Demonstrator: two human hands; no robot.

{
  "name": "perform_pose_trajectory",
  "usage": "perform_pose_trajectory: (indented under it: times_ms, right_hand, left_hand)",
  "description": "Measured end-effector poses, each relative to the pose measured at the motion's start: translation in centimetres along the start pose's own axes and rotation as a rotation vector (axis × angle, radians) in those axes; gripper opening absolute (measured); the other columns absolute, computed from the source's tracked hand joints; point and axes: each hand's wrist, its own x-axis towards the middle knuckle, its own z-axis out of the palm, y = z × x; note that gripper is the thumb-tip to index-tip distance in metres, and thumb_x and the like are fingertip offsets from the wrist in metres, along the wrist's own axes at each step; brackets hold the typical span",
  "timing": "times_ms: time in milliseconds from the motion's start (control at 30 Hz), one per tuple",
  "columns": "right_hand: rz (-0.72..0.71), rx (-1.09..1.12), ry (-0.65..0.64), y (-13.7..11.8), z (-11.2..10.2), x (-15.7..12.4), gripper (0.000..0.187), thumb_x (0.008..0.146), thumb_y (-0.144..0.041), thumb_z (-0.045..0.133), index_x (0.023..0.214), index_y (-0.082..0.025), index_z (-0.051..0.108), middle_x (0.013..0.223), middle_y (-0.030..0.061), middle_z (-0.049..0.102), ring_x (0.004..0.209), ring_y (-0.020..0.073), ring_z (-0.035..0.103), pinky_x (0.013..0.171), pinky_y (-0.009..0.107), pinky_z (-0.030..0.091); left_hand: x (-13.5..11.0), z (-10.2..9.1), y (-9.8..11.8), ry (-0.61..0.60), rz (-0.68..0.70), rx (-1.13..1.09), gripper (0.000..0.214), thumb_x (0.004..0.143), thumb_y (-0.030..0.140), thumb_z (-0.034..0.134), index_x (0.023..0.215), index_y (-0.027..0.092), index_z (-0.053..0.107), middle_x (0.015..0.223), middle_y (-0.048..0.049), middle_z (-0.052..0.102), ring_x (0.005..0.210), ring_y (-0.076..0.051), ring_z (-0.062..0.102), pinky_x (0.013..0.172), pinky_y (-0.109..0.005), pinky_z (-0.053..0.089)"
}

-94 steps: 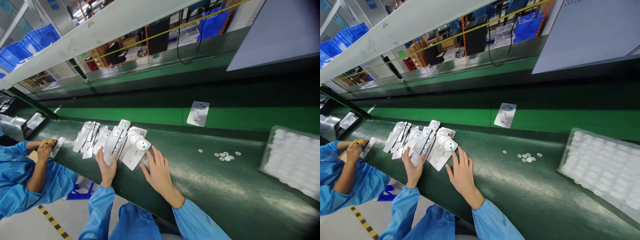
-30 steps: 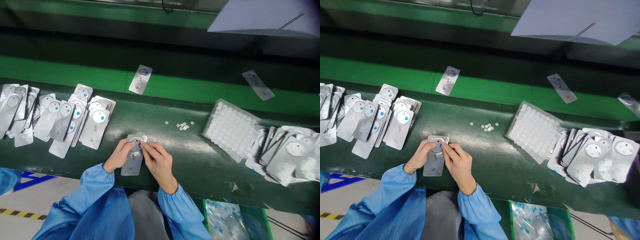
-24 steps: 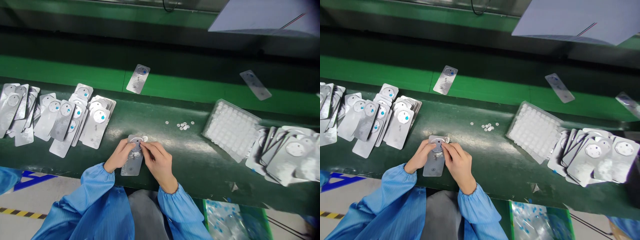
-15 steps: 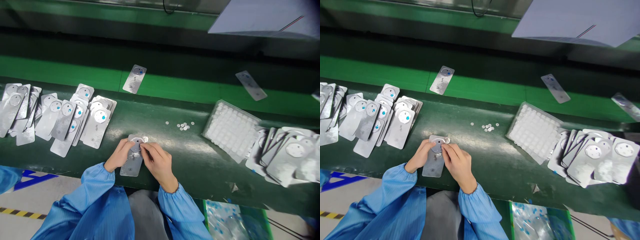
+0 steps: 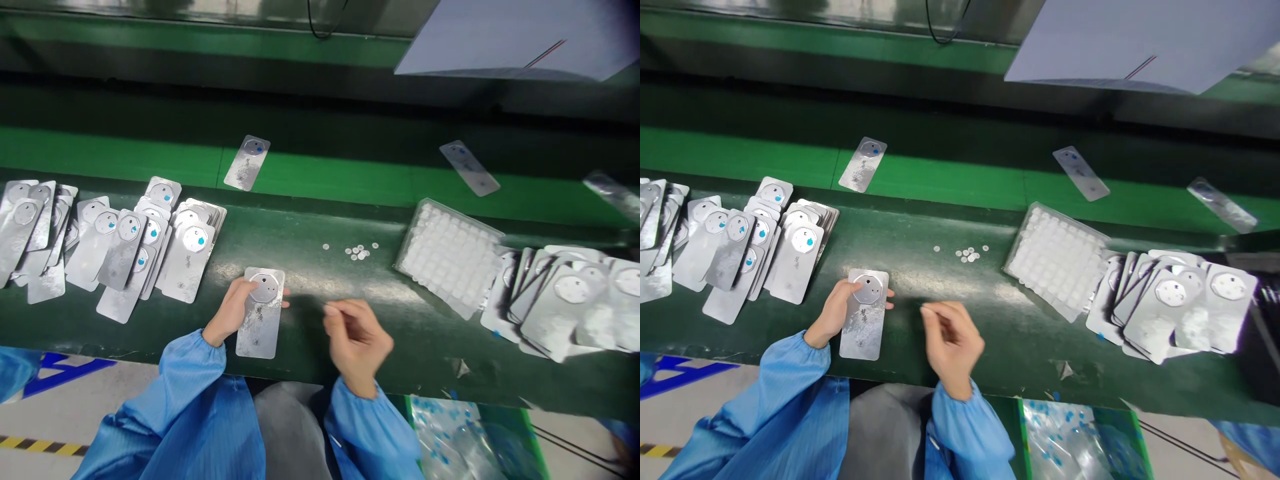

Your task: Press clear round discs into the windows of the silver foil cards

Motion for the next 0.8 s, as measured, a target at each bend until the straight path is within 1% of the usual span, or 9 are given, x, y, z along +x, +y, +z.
perform_pose_trajectory:
  times_ms: [67, 200, 267, 333, 400, 500, 600, 700, 800]
  right_hand:
    - [0.204, 0.036, 0.082, 0.8, -5.4, -0.5, 0.014, 0.09, -0.033, 0.076, 0.086, -0.02, 0.074, 0.072, 0.0006, 0.061, 0.051, 0.0121, 0.053, 0.045, 0.026, 0.041]
    - [0.45, -0.069, 0.359, 3.6, -18.0, -3.1, 0.034, 0.077, -0.056, 0.077, 0.069, -0.026, 0.066, 0.06, -0.0022, 0.05, 0.044, 0.0126, 0.042, 0.046, 0.031, 0.038]
    - [0.487, -0.301, 0.504, 4.9, -22.1, -4.9, 0.043, 0.08, -0.064, 0.062, 0.058, -0.028, 0.059, 0.057, -0.0009, 0.049, 0.042, 0.0143, 0.04, 0.047, 0.035, 0.042]
    - [0.488, -0.536, 0.641, 6.1, -23.9, -6.5, 0.048, 0.084, -0.064, 0.052, 0.054, -0.028, 0.059, 0.055, 0.0011, 0.053, 0.047, 0.0182, 0.046, 0.053, 0.038, 0.05]
    - [0.467, -0.67, 0.768, 7.3, -24.3, -7.3, 0.043, 0.079, -0.061, 0.059, 0.058, -0.024, 0.064, 0.06, 0.005, 0.06, 0.062, 0.0248, 0.058, 0.066, 0.045, 0.056]
    - [0.411, -0.775, 0.895, 8.4, -23.9, -7.4, 0.037, 0.074, -0.056, 0.067, 0.068, -0.019, 0.069, 0.074, 0.0151, 0.068, 0.083, 0.0357, 0.065, 0.085, 0.059, 0.052]
    - [0.335, -0.737, 0.841, 8.0, -21.4, -6.5, 0.04, 0.089, -0.052, 0.056, 0.087, -0.016, 0.073, 0.088, 0.0177, 0.074, 0.093, 0.0347, 0.069, 0.093, 0.055, 0.052]
    - [0.224, -0.509, 0.569, 5.9, -15.4, -4.5, 0.034, 0.096, -0.047, 0.055, 0.104, -0.019, 0.074, 0.107, 0.0138, 0.077, 0.101, 0.0287, 0.072, 0.091, 0.044, 0.057]
    - [0.191, -0.03, 0.087, 3.2, -8.7, -2.6, 0.038, 0.097, -0.043, 0.062, 0.126, -0.018, 0.067, 0.1, 0.0117, 0.079, 0.083, 0.0237, 0.076, 0.071, 0.035, 0.062]
  left_hand:
    - [-0.2, 0.3, 0.8, -0.085, -0.004, -0.056, 0.039, 0.086, 0.048, 0.067, 0.099, 0.012, 0.076, 0.1, -0.0146, 0.081, 0.089, -0.036, 0.079, 0.075, -0.043, 0.063]
    - [-0.1, 0.7, 1.5, -0.044, 0.021, 0.057, 0.043, 0.078, 0.049, 0.083, 0.098, 0.012, 0.074, 0.103, -0.0166, 0.081, 0.088, -0.035, 0.08, 0.072, -0.038, 0.064]
    - [0.1, 0.7, 1.6, -0.015, 0.012, 0.106, 0.047, 0.076, 0.052, 0.085, 0.098, 0.012, 0.074, 0.104, -0.018, 0.081, 0.087, -0.035, 0.08, 0.07, -0.038, 0.064]
    - [0.2, 0.7, 1.7, 0.014, 0.005, 0.141, 0.052, 0.074, 0.054, 0.085, 0.101, 0.011, 0.074, 0.106, -0.0193, 0.08, 0.089, -0.037, 0.08, 0.07, -0.038, 0.065]
    - [0.3, 0.6, 1.8, 0.059, 0.003, 0.167, 0.056, 0.071, 0.055, 0.086, 0.104, 0.011, 0.074, 0.111, -0.0202, 0.079, 0.093, -0.039, 0.079, 0.07, -0.038, 0.065]
    - [0.7, 1.2, 2.1, 0.125, -0.005, 0.16, 0.06, 0.066, 0.054, 0.09, 0.106, 0.013, 0.074, 0.118, -0.0197, 0.078, 0.1, -0.04, 0.077, 0.07, -0.038, 0.066]
    - [1.1, 3.6, 2.0, 0.125, -0.018, 0.071, 0.062, 0.062, 0.051, 0.092, 0.108, 0.014, 0.074, 0.121, -0.0169, 0.077, 0.104, -0.039, 0.077, 0.072, -0.037, 0.066]
    - [0.9, 7.6, 0.8, 0.058, -0.029, -0.036, 0.062, 0.062, 0.051, 0.092, 0.109, 0.015, 0.074, 0.12, -0.0144, 0.078, 0.104, -0.035, 0.077, 0.078, -0.036, 0.064]
    - [0.4, 11.3, -0.9, -0.066, -0.021, -0.051, 0.059, 0.07, 0.056, 0.087, 0.11, 0.014, 0.074, 0.118, -0.0158, 0.078, 0.108, -0.035, 0.075, 0.086, -0.038, 0.062]
